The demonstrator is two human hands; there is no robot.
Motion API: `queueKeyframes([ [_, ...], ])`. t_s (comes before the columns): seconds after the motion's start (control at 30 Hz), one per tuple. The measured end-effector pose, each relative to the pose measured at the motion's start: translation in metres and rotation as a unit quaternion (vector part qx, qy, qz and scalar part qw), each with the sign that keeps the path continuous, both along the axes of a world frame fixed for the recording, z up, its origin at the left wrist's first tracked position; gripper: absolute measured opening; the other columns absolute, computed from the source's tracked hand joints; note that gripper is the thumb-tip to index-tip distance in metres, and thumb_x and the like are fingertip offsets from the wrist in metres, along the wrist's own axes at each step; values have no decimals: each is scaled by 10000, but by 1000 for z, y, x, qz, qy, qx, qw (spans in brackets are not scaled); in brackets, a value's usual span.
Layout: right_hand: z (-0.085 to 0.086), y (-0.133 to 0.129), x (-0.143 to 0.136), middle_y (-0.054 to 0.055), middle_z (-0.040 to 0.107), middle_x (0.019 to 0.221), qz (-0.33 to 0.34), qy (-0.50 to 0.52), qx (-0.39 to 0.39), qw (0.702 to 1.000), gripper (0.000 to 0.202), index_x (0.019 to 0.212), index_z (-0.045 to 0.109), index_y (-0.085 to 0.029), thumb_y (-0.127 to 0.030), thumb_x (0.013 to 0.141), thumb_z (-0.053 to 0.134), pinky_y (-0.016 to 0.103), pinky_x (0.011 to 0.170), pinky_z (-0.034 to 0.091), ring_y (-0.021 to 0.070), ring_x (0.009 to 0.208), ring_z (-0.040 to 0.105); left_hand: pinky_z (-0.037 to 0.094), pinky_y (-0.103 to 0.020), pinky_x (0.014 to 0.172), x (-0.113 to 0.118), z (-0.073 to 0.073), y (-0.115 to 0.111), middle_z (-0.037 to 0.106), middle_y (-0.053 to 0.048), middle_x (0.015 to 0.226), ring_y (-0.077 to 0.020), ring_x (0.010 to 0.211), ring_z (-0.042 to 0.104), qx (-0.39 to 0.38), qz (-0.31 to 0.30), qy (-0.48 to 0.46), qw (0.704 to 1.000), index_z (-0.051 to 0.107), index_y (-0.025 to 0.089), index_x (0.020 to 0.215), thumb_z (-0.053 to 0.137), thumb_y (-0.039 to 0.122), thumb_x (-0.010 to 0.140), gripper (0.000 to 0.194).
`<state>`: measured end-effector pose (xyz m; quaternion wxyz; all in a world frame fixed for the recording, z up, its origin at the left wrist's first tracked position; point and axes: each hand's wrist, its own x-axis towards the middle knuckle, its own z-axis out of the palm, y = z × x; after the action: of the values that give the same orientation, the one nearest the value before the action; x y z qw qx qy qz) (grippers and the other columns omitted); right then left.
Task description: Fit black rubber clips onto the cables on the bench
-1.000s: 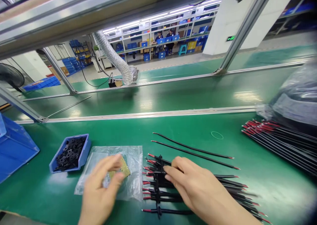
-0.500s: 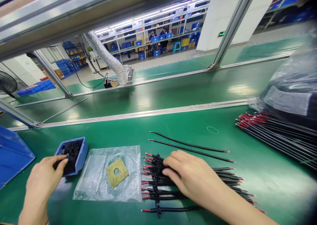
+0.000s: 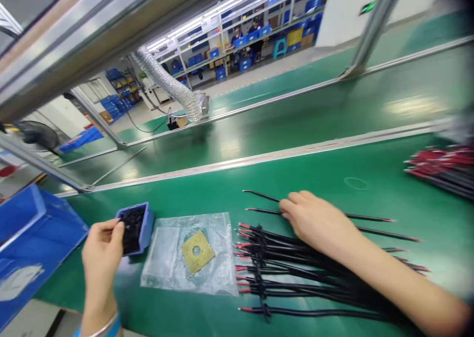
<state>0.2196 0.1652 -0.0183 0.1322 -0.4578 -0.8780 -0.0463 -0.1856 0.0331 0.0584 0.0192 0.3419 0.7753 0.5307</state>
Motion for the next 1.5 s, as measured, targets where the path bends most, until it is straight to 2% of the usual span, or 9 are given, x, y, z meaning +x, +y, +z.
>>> queueKeyframes([
  [0.3, 20, -27, -1, 13, 535, 648, 44, 157, 153, 975, 186, 883, 483, -193, -168, 981, 327, 316, 523, 366, 171, 498, 501, 600, -294, 631, 67, -18, -8, 771, -126, 875, -205, 703, 730, -11, -190, -187, 964, 711, 141, 932, 823, 479, 583, 498],
  [0.47, 30, -37, -8, -5, 549, 672, 80, 189, 174, 963, 160, 893, 470, -198, -165, 980, 340, 280, 495, 389, 147, 516, 535, 601, -329, 614, 80, -35, -6, 774, -117, 801, -224, 674, 734, -72, -274, -66, 957, 721, 135, 967, 657, 429, 823, 334],
  [0.67, 34, -48, -10, 3, 547, 697, 125, 186, 137, 965, 176, 902, 498, -184, -138, 968, 341, 279, 492, 416, 154, 573, 581, 507, -382, 808, 102, -51, 2, 726, -78, 892, -227, 836, 663, -120, -308, 148, 932, 722, 195, 885, 615, 252, 869, 123],
  [1.03, 35, -63, -15, 21, 594, 737, 163, 194, 95, 963, 204, 1004, 555, -188, -159, 973, 355, 289, 472, 402, 167, 586, 587, 412, -385, 688, 124, -36, 19, 654, -80, 858, -237, 789, 494, -273, -387, 422, 773, 676, 179, 751, 511, 128, 914, 237],
  [1.2, 36, -72, -18, 25, 602, 744, 184, 222, 78, 954, 198, 962, 603, -189, -180, 975, 406, 291, 482, 382, 156, 578, 566, 458, -395, 744, 124, -35, 23, 652, -74, 845, -232, 823, 550, -255, -392, 385, 795, 610, 180, 705, 521, 130, 892, 213],
  [1.27, 37, -75, -21, 40, 610, 753, 186, 242, 70, 950, 216, 922, 624, -171, -155, 961, 413, 293, 515, 398, 162, 618, 584, 490, -386, 798, 125, -36, 18, 668, -86, 941, -230, 912, 597, -229, -389, 322, 833, 584, 180, 748, 509, 130, 886, 165],
  [1.37, 40, -78, -23, 40, 615, 743, 199, 275, 58, 939, 247, 900, 649, -160, -129, 953, 410, 281, 540, 415, 150, 625, 584, 535, -345, 772, 137, -38, 4, 679, -102, 1060, -209, 928, 661, -153, -381, -29, 912, 523, 183, 757, 504, 218, 920, 168],
  [1.43, 43, -80, -24, 30, 613, 728, 212, 284, 47, 934, 252, 900, 661, -166, -124, 951, 417, 265, 543, 421, 138, 617, 579, 543, -304, 722, 152, -39, -6, 691, -86, 1033, -185, 847, 682, -74, -343, -286, 892, 516, 180, 730, 588, 305, 898, 221],
  [1.5, 44, -81, -24, 21, 606, 709, 218, 287, 41, 932, 256, 883, 663, -177, -120, 948, 422, 250, 550, 427, 130, 618, 574, 539, -263, 695, 168, -40, -13, 698, -63, 971, -165, 802, 677, -6, -306, -408, 860, 548, 172, 715, 697, 333, 831, 248],
])
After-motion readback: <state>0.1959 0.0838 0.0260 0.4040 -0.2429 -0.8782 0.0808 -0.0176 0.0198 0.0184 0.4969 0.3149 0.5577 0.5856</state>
